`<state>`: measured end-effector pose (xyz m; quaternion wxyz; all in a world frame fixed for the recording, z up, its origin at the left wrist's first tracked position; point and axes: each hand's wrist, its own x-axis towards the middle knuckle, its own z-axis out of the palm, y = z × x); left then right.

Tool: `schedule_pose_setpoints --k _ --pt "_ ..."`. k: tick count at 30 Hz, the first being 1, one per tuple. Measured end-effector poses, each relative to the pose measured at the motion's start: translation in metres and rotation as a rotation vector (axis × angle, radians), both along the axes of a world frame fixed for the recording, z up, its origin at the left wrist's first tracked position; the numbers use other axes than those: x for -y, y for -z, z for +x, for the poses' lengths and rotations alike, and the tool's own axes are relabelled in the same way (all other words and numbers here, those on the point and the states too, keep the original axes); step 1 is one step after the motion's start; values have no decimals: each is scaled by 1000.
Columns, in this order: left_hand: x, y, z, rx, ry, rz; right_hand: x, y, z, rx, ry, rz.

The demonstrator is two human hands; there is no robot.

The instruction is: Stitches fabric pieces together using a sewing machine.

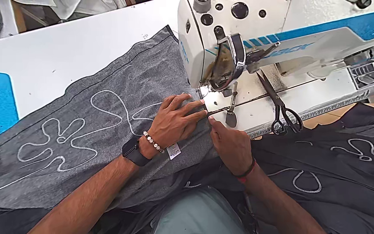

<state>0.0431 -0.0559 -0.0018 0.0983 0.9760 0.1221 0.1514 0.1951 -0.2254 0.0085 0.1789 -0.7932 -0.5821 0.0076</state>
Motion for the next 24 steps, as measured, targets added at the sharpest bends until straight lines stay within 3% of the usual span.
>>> schedule_pose_setpoints --k 8,15,18,20,22,24 --pt "-37 -2 4 19 -14 58 -41 -9 9 26 -11 -101" --pt "-98 -6 11 71 163 180 -71 -11 8 55 33 -120" --pt "-69 -23 8 -56 28 203 -72 -6 3 41 79 -84" --pt "-27 -32 8 -111 -108 77 -73 0 0 38 134 -17" --pt "1 -19 5 -8 -220 -151 -70 7 -3 0 176 87" --pt "6 -3 2 44 -238 -237 -66 7 -2 -58 203 139"
